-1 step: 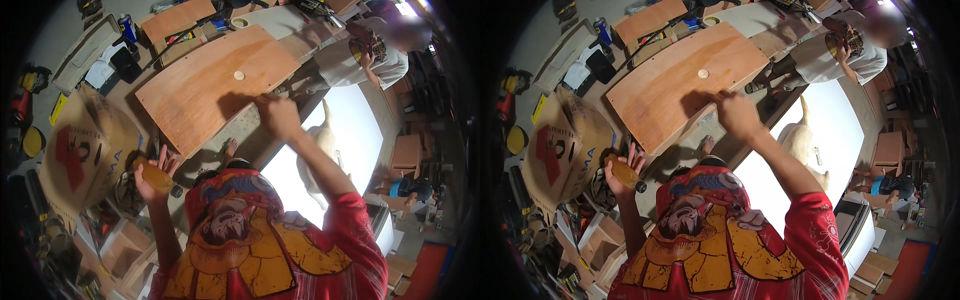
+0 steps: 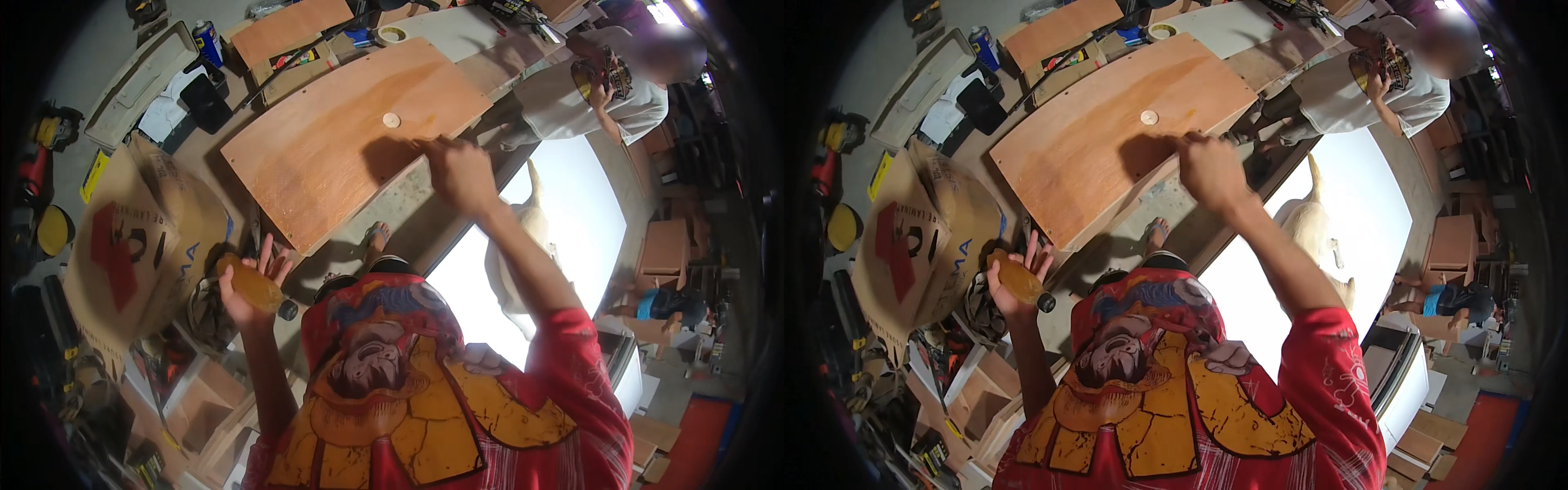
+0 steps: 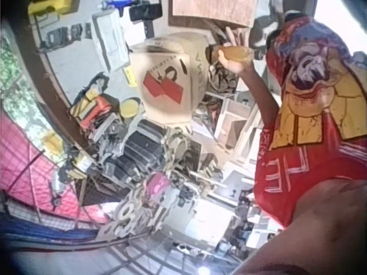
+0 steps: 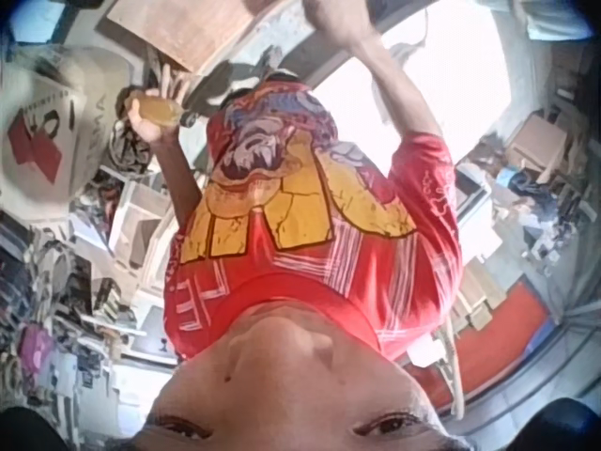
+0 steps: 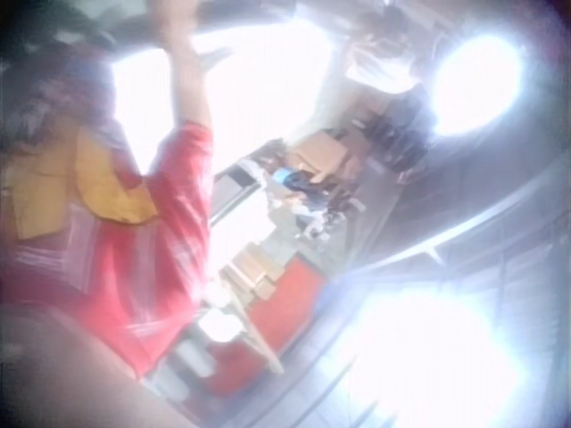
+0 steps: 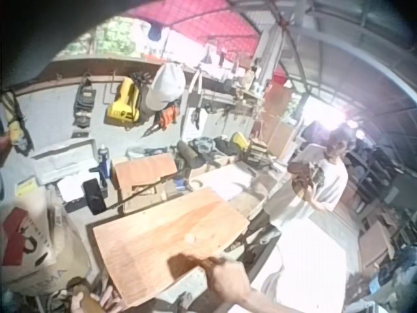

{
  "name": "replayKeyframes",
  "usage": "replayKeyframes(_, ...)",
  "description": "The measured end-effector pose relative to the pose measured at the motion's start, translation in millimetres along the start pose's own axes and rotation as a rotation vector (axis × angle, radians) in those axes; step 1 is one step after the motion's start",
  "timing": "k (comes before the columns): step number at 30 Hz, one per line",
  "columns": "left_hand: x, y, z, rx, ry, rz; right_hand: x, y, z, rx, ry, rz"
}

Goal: The person applies a yellow liquid finish to a wooden board using a bottle and spreads it with a sanding block. The person repeatedly pours the liquid and rubs the surface, flipping the board to treat both sides.

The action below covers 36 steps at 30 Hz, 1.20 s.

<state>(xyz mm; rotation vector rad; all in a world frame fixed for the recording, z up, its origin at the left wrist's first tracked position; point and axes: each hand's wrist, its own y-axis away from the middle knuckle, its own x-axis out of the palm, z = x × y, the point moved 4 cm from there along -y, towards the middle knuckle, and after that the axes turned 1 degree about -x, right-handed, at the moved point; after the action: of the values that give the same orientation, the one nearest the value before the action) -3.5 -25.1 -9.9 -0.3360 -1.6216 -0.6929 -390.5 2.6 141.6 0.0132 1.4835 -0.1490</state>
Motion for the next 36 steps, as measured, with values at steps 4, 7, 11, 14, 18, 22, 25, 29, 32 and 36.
replayKeyframes(4, 2, -13, -3, 0.011, 0.001, 0.029, -1, -36, 0, 0.038, 0.187, -0.012)
replayKeyframes(7, 0, -15, -5, 0.016, -0.021, 0.028, 18, -15, 59, -0.131, 0.182, 0.291)
replayKeyframes(11, -4, -16, -4, 0.013, -0.018, 0.003, 10, 9, 130, -0.377, -0.148, 0.273)
replayKeyframes(14, -6, -16, -2, 0.009, -0.056, -0.009, -17, -10, 93, -0.287, -0.333, 0.236)
replayKeyframes(18, -5, -17, -3, 0.046, -0.095, -0.022, -49, -64, -38, -0.022, -0.225, -0.09)
replayKeyframes(22, -2, -17, -1, 0.078, -0.162, -0.016, -11, -100, -112, 0.115, 0.085, 0.007)
replayKeyframes(25, -4, -13, 1, 0.186, -0.224, -0.1, 15, -97, -97, 0.0, 0.234, 0.066)
replayKeyframes(29, -12, -6, 3, 0.344, -0.27, -0.205, 6, -34, -30, -0.282, 0.162, 0.119)
replayKeyframes(32, -21, 0, -1, 0.416, -0.317, -0.286, -18, -31, -14, -0.405, -0.179, 0.317)
replayKeyframes(36, -31, 6, -7, 0.455, -0.344, -0.317, -35, -111, -54, -0.323, -0.159, 0.098)
